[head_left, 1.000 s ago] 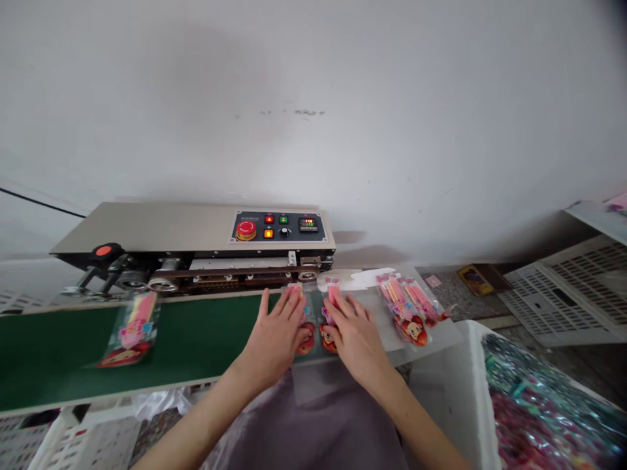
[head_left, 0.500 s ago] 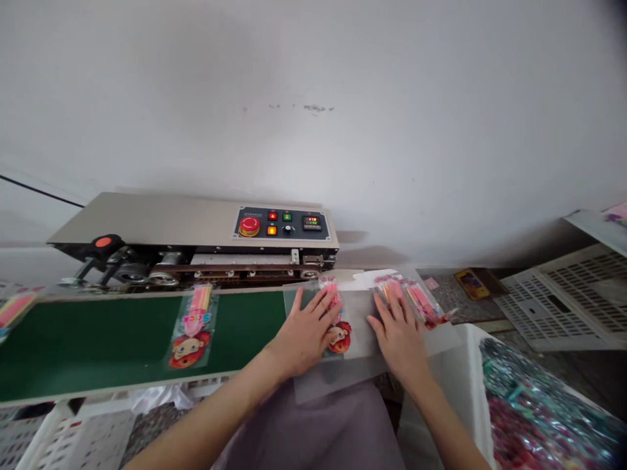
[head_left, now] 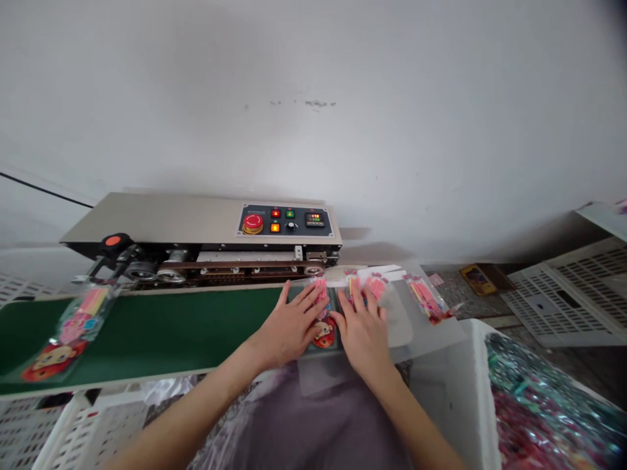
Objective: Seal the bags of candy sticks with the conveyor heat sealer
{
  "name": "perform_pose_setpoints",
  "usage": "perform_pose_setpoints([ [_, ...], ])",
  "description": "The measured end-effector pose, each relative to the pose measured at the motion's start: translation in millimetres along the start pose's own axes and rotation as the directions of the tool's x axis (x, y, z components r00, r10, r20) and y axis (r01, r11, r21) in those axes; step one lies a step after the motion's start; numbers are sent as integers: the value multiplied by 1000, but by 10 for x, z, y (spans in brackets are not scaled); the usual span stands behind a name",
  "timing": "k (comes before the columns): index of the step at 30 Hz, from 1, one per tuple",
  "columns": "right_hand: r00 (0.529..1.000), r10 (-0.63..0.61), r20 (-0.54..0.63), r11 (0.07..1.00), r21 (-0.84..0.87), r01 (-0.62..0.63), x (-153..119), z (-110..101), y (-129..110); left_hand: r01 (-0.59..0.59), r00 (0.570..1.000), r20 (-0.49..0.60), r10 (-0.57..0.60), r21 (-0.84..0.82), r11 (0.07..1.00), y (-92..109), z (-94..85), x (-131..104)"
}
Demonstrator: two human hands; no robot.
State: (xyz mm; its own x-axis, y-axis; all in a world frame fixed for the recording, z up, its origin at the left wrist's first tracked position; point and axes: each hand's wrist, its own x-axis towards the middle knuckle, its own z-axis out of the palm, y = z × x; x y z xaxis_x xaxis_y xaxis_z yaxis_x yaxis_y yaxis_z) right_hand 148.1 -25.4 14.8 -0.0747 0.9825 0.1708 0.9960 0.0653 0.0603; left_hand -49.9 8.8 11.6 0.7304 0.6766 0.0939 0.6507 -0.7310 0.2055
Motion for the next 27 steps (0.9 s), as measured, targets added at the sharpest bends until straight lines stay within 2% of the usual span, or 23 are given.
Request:
perform_pose_setpoints([
  [3,999,-33,-12,998,56,34,8,-52,-59,66,998,-22,-66,40,997,-77,-85,-157],
  [6,998,-18,-65,993,111,26,2,-82,11,188,980,-86,-182,79,979,-49,-201,-204],
  [8,994,41,-104,992,123,-28,-8,-53,131,214,973,-108,-206,68,974,63,-251,-87],
  [11,984,132,-121,987,104,-119,-27,52,336,146,987,-68,-145,4,989,320,-211,262],
  [14,988,125,-90,990,83,-118,-65,148,507,73,997,-35,-73,-8,997,524,-27,571],
  [16,994,85,-64,993,86,-79,-99,175,618,58,998,-32,-58,6,998,560,118,640],
  [19,998,55,-39,994,96,-51,-132,173,796,45,998,-44,-44,13,999,460,237,547],
  [22,997,71,-37,993,101,-67,-116,161,906,4,1000,-15,-4,-14,1000,281,192,384],
  [27,997,72,-36,990,126,-66,-75,149,790,-20,1000,13,21,-50,999,106,59,254],
])
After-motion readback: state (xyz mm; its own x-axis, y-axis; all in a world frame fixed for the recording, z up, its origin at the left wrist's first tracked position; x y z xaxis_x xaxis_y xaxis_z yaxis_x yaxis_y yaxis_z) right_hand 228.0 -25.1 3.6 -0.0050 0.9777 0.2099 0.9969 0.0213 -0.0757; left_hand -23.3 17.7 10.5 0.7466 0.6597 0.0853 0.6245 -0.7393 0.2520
